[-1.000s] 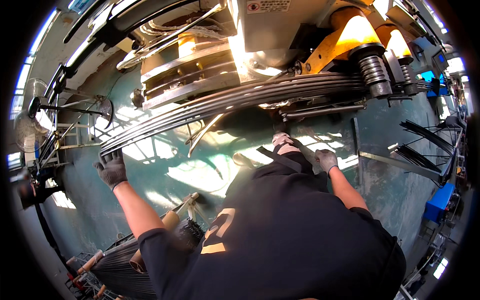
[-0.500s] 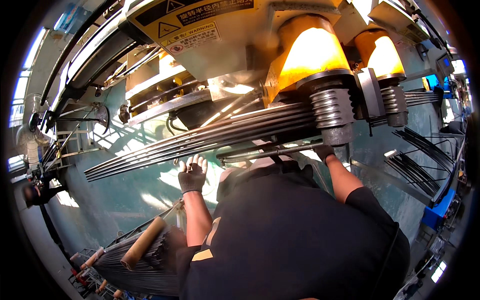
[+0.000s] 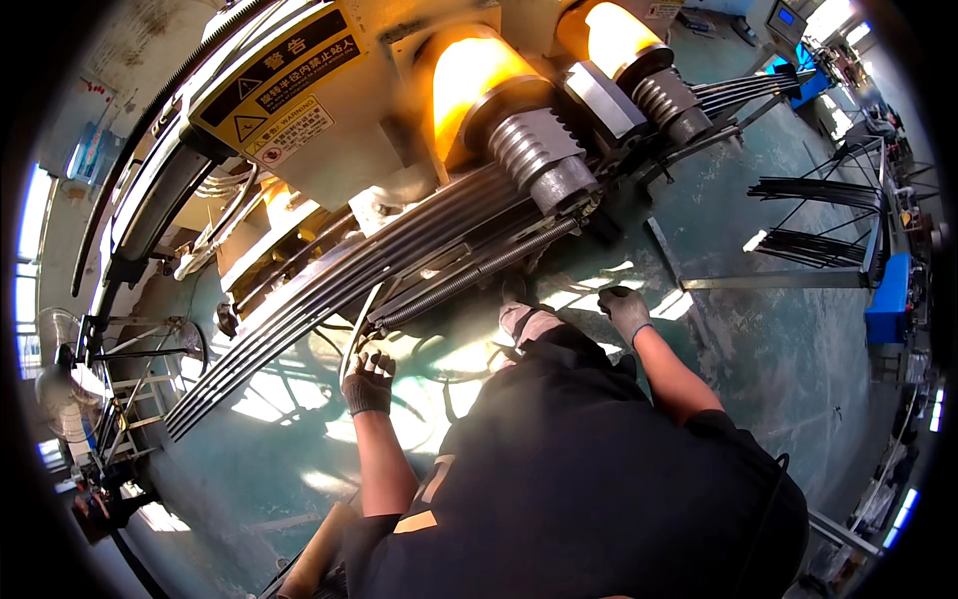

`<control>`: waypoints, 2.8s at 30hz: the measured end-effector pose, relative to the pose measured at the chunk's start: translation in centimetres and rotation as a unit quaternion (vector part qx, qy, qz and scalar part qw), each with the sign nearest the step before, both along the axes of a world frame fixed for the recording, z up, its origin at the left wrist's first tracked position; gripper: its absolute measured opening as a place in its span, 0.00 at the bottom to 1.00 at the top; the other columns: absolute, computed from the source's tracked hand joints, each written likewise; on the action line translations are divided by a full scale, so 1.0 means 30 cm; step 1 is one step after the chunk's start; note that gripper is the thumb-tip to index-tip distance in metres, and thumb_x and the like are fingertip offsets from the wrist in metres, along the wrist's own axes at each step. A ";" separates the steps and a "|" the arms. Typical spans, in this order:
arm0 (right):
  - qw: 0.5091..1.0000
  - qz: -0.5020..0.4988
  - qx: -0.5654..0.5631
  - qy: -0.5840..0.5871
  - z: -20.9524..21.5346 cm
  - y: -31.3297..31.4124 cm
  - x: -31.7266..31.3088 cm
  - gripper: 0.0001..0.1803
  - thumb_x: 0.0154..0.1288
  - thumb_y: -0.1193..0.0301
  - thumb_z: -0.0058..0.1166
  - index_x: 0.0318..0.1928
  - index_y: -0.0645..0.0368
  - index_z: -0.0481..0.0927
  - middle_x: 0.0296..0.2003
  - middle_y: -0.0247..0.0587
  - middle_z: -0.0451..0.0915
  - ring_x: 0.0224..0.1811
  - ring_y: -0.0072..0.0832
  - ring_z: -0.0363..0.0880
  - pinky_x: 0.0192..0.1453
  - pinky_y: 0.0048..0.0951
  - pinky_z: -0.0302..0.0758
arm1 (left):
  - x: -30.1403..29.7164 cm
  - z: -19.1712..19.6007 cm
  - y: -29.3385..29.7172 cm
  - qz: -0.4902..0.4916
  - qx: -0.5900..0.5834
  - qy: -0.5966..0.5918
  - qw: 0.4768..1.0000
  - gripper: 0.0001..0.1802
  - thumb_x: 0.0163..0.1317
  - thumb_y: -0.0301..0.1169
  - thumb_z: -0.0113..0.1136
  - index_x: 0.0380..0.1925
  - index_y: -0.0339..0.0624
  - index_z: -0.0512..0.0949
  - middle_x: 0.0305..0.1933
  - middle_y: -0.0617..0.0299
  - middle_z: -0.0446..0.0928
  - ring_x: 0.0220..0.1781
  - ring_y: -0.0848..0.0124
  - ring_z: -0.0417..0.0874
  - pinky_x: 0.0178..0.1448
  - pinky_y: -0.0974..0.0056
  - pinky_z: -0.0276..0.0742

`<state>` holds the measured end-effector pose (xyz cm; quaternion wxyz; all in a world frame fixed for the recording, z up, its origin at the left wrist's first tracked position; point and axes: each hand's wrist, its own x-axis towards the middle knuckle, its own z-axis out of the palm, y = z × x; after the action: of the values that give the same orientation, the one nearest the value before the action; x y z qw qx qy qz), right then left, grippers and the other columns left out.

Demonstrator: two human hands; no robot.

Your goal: The person repeatedly picks up bundles of long metal rods, feeds them into a yellow bending machine, and removes the bent rods. The process is continuous, with the person handling the rods by hand and placing them into the machine's rollers.

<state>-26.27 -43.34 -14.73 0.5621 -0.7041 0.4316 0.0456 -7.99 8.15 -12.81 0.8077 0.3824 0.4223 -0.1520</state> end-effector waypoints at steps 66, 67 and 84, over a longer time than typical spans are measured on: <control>0.900 -0.008 -0.077 -0.429 0.340 -0.344 0.899 0.13 0.66 0.64 0.59 0.49 0.51 0.79 0.45 0.40 0.85 0.50 0.42 0.82 0.50 0.39 0.78 | 0.294 1.721 -1.065 -0.211 0.535 -0.698 0.427 0.17 0.63 0.44 0.65 0.41 0.42 0.83 0.34 0.61 0.82 0.34 0.71 0.84 0.43 0.65 0.79; 0.890 -0.016 -0.037 -0.454 0.321 -0.362 0.907 0.13 0.66 0.63 0.60 0.49 0.53 0.79 0.42 0.40 0.84 0.46 0.40 0.81 0.45 0.39 0.78 | 0.294 1.721 -1.073 -0.212 0.528 -0.695 0.439 0.17 0.63 0.44 0.65 0.41 0.42 0.83 0.34 0.61 0.82 0.34 0.71 0.84 0.43 0.65 0.79; 0.838 -0.049 0.047 -0.541 0.378 -0.342 0.873 0.12 0.62 0.66 0.69 0.40 0.58 0.83 0.29 0.34 0.83 0.22 0.23 0.78 0.23 0.26 0.72 | 0.240 1.746 -1.093 -0.204 0.575 -0.649 0.454 0.17 0.60 0.42 0.62 0.36 0.38 0.81 0.29 0.61 0.78 0.31 0.70 0.80 0.40 0.64 0.76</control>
<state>-0.08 -53.59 -3.39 0.7399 -0.5671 0.0901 -0.3505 -0.78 -24.63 39.57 0.3896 0.8229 -0.3235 0.2576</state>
